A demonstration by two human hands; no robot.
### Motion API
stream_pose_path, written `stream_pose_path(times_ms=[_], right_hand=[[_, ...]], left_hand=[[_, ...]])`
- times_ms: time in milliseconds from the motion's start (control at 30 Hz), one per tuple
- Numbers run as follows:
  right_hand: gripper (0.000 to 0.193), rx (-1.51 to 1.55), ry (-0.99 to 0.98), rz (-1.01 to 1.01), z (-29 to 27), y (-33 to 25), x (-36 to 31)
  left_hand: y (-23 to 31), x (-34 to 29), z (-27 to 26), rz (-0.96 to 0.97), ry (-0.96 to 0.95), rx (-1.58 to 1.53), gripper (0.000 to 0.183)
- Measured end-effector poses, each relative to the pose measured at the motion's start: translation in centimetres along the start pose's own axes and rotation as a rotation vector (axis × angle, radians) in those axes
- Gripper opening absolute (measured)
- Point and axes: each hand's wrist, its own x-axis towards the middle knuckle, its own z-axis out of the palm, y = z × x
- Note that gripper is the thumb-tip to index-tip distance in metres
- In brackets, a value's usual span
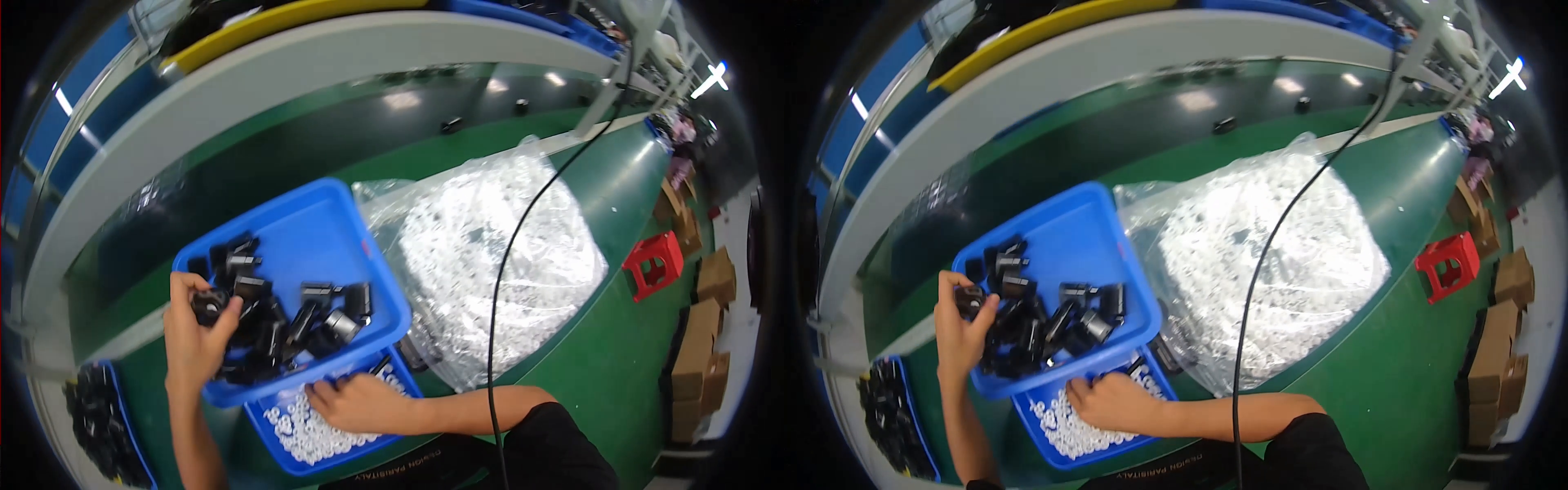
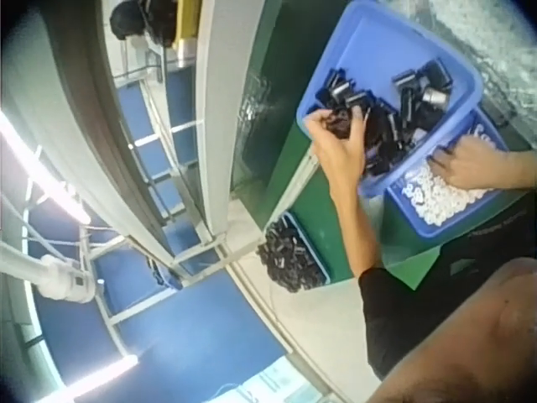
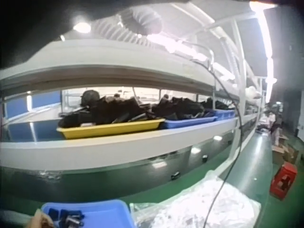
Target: The person assembles small black plastic housings by inserting a white gasket into each housing by hand, then securing it with an electric screwdriver.
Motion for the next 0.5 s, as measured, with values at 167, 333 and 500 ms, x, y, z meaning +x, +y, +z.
stream_pose_path(times_ms=[167,333,500], right_hand=[[0.012,0.059,-0.005,-0.027,0.1,0.0,0.2],[0.013,0.032,-0.003,-0.042,-0.1,0.2,0.2],[0.014,0.042,0.026,-0.012,0.8,-0.3,0.2]], left_hand=[[-3.6,9.7,1.5,0.178,-0.006,0.305,0.041],[-8.8,17.9,4.8,0.007,-0.050,0.274,0.048],[-14.0,21.7,7.1,-0.071,-0.384,0.531,0.046]])
